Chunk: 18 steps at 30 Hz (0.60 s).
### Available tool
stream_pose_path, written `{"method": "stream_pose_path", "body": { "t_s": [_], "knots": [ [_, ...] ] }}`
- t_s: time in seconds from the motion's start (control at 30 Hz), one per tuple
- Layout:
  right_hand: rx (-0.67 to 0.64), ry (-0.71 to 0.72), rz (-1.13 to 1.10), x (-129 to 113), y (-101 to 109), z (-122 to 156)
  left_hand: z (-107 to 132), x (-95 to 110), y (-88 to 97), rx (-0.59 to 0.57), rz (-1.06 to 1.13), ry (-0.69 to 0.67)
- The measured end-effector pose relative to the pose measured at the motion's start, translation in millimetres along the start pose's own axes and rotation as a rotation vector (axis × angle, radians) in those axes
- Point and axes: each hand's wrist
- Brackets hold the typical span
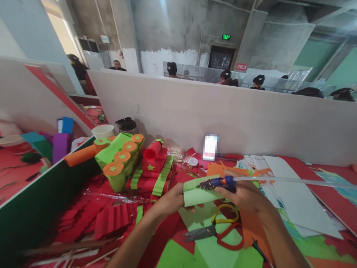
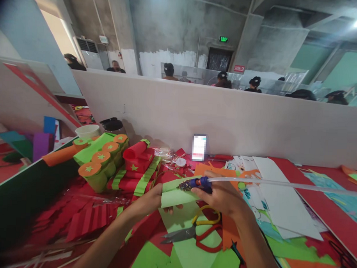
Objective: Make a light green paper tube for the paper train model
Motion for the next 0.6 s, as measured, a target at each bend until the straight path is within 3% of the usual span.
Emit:
{"method": "stream_pose_path", "body": {
  "t_s": [0.4, 0.6],
  "knots": [
    [0.019, -0.046, 0.031, 16, 12, 8, -2, -4, 3.1, 0.009, 0.001, -0.008],
    [-0.014, -0.055, 0.025, 10, 5, 4, -3, -4, 1.8, 0.015, -0.007, 0.009]
  ]
}}
Point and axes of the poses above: each hand's wrist, its own z-axis away from the middle knuckle, its own y-axis out of the back of the hand, x = y × z, and after that the axes turned 15 degrees about y, right-handed
